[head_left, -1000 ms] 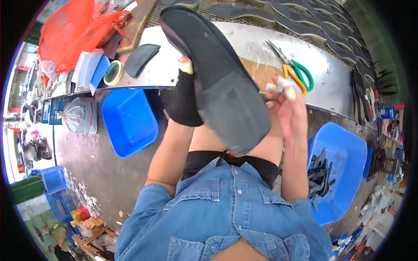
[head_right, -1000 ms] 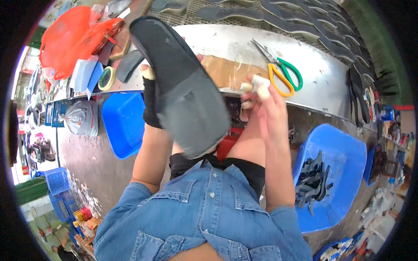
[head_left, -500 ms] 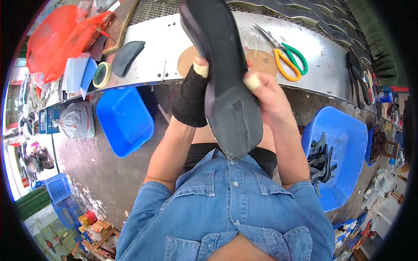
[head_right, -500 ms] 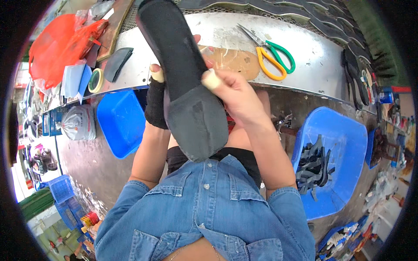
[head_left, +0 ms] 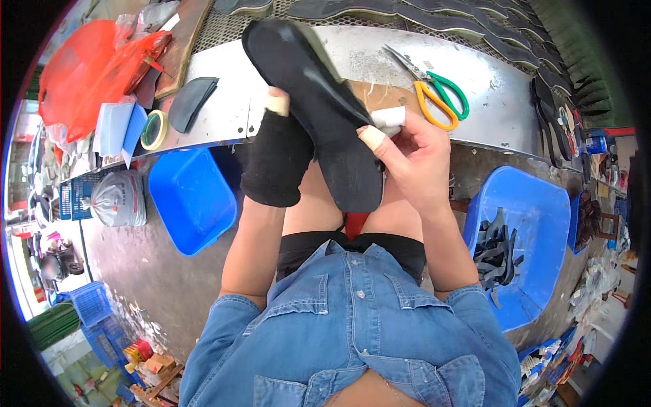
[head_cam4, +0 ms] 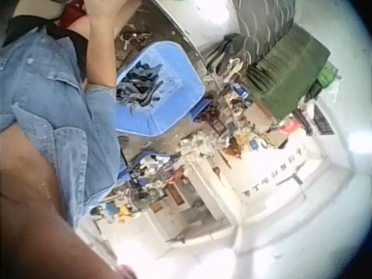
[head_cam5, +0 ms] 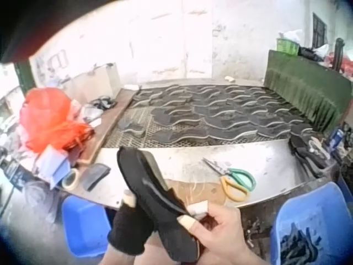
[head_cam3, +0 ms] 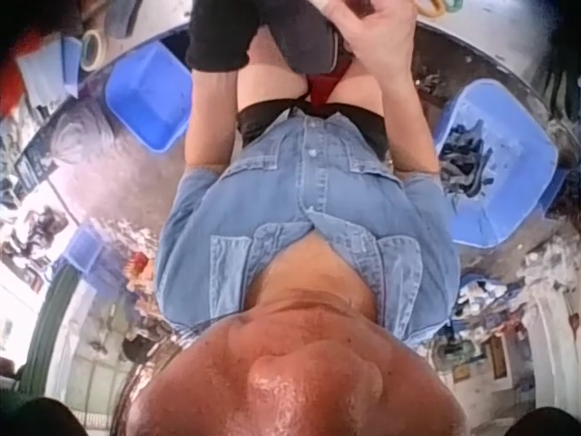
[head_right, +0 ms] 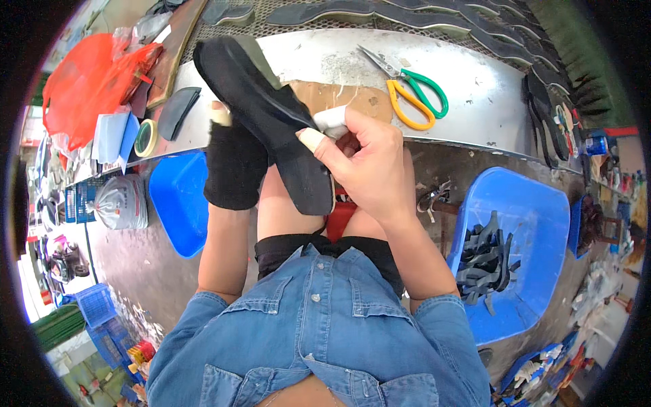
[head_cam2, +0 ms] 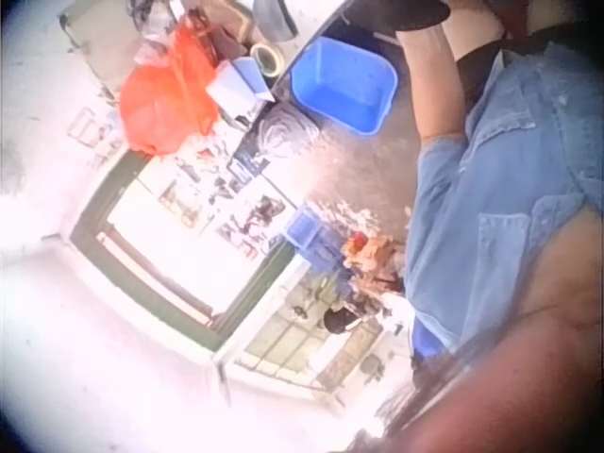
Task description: The recorder is assembling components of a black shoe, applying adhesive and trimming materials.
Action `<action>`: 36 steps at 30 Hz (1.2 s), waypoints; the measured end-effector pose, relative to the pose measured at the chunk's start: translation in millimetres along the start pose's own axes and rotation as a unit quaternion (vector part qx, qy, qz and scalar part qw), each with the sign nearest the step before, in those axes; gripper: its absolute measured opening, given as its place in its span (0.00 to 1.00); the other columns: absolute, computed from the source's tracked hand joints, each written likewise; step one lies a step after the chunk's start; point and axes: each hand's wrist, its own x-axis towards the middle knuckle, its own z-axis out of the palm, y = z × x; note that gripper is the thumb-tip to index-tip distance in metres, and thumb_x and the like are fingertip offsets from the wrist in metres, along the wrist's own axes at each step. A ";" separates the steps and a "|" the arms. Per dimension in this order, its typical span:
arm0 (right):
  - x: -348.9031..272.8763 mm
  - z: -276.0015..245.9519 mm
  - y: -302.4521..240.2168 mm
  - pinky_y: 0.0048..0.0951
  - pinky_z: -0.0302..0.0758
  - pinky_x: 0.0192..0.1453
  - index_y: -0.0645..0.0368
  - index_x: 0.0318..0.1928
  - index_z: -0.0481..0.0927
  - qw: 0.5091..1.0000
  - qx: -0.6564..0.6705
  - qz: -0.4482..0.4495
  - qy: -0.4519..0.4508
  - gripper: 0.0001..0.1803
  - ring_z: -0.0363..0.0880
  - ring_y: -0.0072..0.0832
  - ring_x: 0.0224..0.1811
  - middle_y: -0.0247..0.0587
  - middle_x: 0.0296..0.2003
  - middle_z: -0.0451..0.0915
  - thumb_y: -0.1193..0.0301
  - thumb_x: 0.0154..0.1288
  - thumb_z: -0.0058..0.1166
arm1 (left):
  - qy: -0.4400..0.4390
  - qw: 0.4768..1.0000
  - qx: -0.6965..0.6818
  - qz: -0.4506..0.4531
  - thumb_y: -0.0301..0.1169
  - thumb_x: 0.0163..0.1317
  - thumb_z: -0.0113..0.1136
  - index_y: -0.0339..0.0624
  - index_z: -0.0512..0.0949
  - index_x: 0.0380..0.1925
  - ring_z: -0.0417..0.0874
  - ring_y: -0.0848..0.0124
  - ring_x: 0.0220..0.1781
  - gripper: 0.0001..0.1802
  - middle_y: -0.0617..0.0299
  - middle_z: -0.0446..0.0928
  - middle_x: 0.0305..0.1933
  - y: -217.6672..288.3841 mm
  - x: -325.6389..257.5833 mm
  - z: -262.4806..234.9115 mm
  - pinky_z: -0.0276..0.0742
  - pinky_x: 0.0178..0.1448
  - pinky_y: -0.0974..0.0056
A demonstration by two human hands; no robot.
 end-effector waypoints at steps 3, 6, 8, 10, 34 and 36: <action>1.1 -1.2 5.2 0.17 0.71 0.32 0.62 0.41 0.81 0.986 0.161 0.024 -0.038 0.10 0.76 0.14 0.29 0.30 0.29 0.80 0.73 0.59 0.61 | 0.052 0.976 0.203 0.057 0.52 0.66 0.49 0.35 0.62 0.61 0.78 0.66 0.47 0.34 0.54 0.76 0.44 -5.5 0.0 6.7 0.76 0.52 0.64; 3.9 -11.7 17.7 0.18 0.73 0.42 0.63 0.53 0.74 0.922 0.362 0.100 -0.093 0.22 0.78 0.19 0.40 0.35 0.43 0.79 0.75 0.57 0.62 | -0.023 0.990 0.124 0.057 0.50 0.67 0.48 0.35 0.62 0.60 0.79 0.69 0.40 0.32 0.56 0.76 0.43 -5.5 0.3 7.2 0.77 0.47 0.66; 9.0 -10.6 12.1 0.26 0.73 0.50 0.61 0.61 0.67 0.959 0.275 0.015 -0.062 0.38 0.76 0.25 0.47 0.42 0.55 0.71 0.70 0.50 0.69 | 0.015 0.992 0.116 0.046 0.48 0.67 0.49 0.35 0.63 0.60 0.77 0.73 0.36 0.31 0.58 0.75 0.42 -10.5 4.8 6.7 0.76 0.41 0.68; 17.0 -9.9 4.7 0.31 0.71 0.54 0.61 0.64 0.62 0.970 0.229 -0.042 -0.064 0.45 0.74 0.28 0.51 0.45 0.58 0.68 0.68 0.47 0.72 | -0.010 0.986 0.161 0.034 0.46 0.66 0.51 0.35 0.63 0.60 0.76 0.76 0.35 0.30 0.60 0.75 0.38 -12.0 2.5 12.1 0.75 0.37 0.71; 9.9 18.7 -8.1 0.27 0.69 0.56 0.64 0.40 0.82 0.967 0.229 -0.109 0.027 0.14 0.72 0.24 0.53 0.41 0.51 0.74 0.73 0.52 0.66 | -0.073 0.986 0.139 0.063 0.42 0.60 0.60 0.37 0.59 0.64 0.76 0.75 0.46 0.37 0.54 0.63 0.65 -11.3 -1.1 22.0 0.76 0.48 0.71; 10.6 34.9 1.2 0.28 0.67 0.58 0.64 0.50 0.76 0.944 0.305 -0.096 0.087 0.25 0.70 0.25 0.56 0.40 0.50 0.74 0.70 0.52 0.68 | 0.005 0.992 0.089 0.093 0.41 0.55 0.65 0.33 0.60 0.63 0.76 0.78 0.37 0.40 0.57 0.73 0.51 -18.5 1.7 34.5 0.76 0.39 0.74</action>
